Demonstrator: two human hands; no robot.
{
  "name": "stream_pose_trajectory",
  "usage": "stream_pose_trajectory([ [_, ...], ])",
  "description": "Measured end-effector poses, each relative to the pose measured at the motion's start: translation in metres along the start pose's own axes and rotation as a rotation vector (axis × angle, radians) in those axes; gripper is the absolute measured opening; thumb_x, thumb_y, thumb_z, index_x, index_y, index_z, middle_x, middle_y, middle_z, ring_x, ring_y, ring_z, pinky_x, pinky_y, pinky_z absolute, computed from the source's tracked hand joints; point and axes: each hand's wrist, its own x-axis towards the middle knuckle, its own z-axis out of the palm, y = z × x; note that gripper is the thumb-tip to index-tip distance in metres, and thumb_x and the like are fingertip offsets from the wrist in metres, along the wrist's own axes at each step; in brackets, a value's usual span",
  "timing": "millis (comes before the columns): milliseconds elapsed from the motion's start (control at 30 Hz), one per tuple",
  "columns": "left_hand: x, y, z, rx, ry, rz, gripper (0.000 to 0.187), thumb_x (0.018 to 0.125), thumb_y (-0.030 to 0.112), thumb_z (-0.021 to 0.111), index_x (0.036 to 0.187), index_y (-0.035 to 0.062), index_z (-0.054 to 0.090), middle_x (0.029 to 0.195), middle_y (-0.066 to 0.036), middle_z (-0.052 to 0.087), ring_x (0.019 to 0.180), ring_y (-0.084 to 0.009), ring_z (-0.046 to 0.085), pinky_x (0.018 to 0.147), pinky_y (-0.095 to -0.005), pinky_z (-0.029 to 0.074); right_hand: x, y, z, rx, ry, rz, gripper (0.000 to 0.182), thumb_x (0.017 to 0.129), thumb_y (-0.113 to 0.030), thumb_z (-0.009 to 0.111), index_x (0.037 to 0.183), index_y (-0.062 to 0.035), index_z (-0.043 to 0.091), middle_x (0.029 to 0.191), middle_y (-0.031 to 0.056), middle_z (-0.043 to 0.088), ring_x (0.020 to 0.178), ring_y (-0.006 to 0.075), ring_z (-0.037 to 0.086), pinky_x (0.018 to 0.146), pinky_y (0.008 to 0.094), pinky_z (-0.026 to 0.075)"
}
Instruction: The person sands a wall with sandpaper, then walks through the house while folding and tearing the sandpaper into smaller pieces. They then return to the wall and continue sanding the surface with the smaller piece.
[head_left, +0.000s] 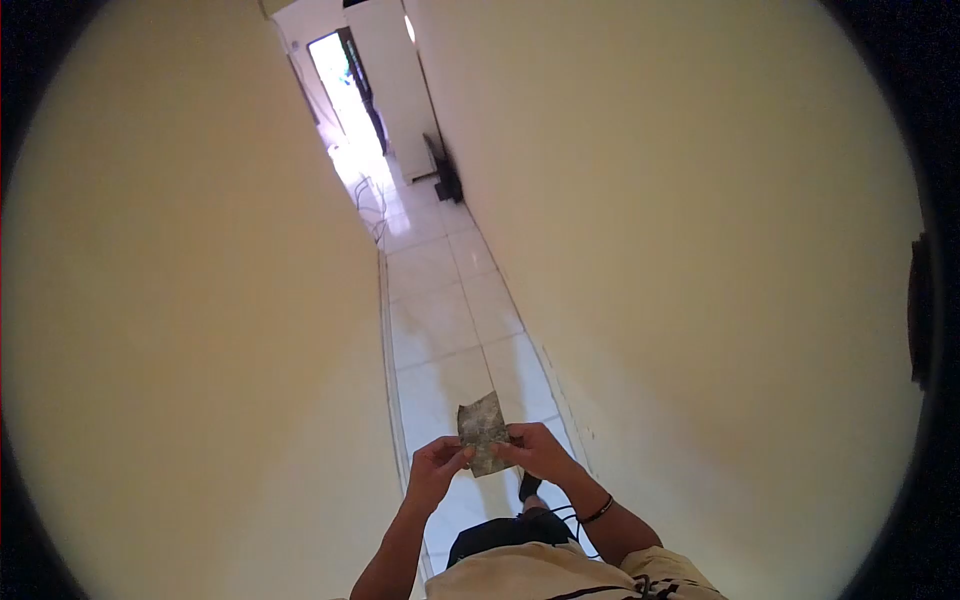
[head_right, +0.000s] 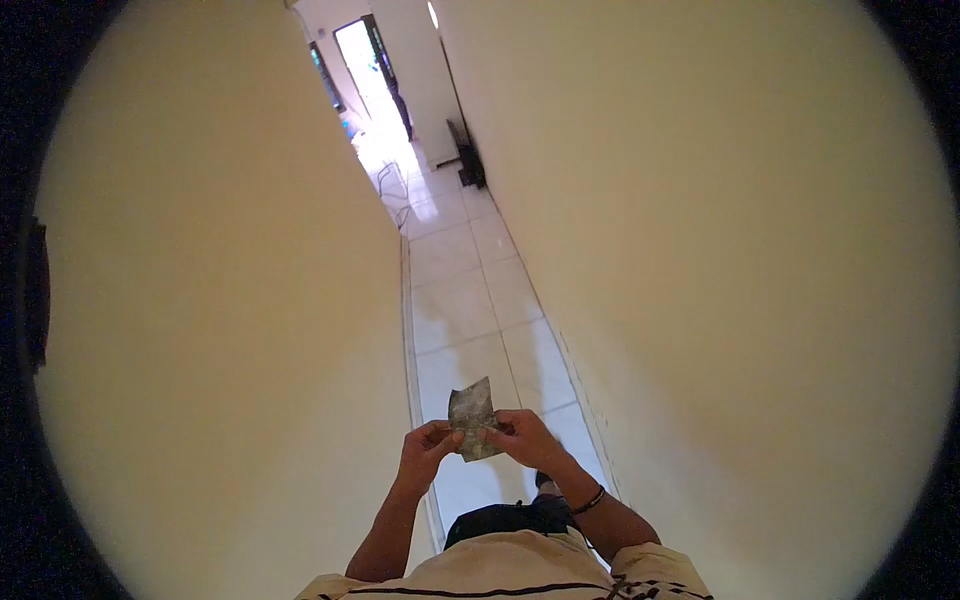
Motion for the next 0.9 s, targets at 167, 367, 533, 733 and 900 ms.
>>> stream_pose_trajectory([
  [167, 0.138, 0.051, -0.004, 0.043, -0.01, -0.01, 0.022, 0.088, 0.011, 0.069, 0.103, -0.0032, 0.062, 0.086, -0.007, 0.068, 0.077, -0.0114, 0.062, 0.071, -0.027, 0.052, 0.123, -0.002, -0.056, 0.055, 0.043, 0.026, 0.027, 0.09, -0.023, 0.066, 0.097, 0.0032, 0.067, 0.077, 0.0047, 0.067, 0.071, 0.0095, 0.06, 0.065, 0.0285, 0.05],
  [367, 0.236, 0.038, 0.021, 0.032, -0.095, 0.011, 0.02, 0.088, 0.009, 0.069, 0.103, -0.0022, 0.063, 0.087, -0.006, 0.068, 0.08, -0.0107, 0.062, 0.071, -0.0268, 0.052, 0.172, 0.005, -0.122, -0.021, 0.114, 0.038, 0.027, 0.089, -0.02, 0.066, 0.102, 0.0034, 0.067, 0.082, 0.0081, 0.069, 0.073, 0.0122, 0.061, 0.069, 0.0306, 0.051],
  [533, 0.332, 0.031, 0.009, -0.025, -0.133, -0.042, 0.019, 0.089, 0.011, 0.069, 0.103, -0.0007, 0.064, 0.087, -0.004, 0.068, 0.08, -0.0085, 0.061, 0.071, -0.0251, 0.051, 0.256, 0.02, -0.162, -0.007, 0.114, 0.162, 0.028, 0.092, -0.015, 0.064, 0.11, 0.0059, 0.064, 0.093, 0.0082, 0.069, 0.084, 0.0119, 0.063, 0.079, 0.0293, 0.053],
  [733, 0.451, 0.031, -0.043, 0.058, -0.102, -0.03, 0.019, 0.09, 0.012, 0.067, 0.102, -0.0017, 0.064, 0.086, -0.004, 0.068, 0.08, -0.009, 0.06, 0.071, -0.0251, 0.05, 0.39, 0.05, -0.178, 0.06, 0.082, 0.096, 0.027, 0.092, -0.014, 0.064, 0.109, 0.0061, 0.064, 0.096, 0.0078, 0.068, 0.085, 0.0113, 0.062, 0.079, 0.0285, 0.052],
  [900, 0.542, 0.068, -0.104, 0.041, -0.056, 0.037, 0.019, 0.09, 0.012, 0.067, 0.102, -0.0023, 0.063, 0.087, -0.005, 0.068, 0.08, -0.0099, 0.061, 0.073, -0.0269, 0.051, 0.513, 0.033, -0.167, 0.134, 0.086, 0.002, 0.026, 0.091, -0.02, 0.064, 0.102, 0.0038, 0.067, 0.084, 0.0087, 0.069, 0.074, 0.0127, 0.062, 0.071, 0.0297, 0.052],
])
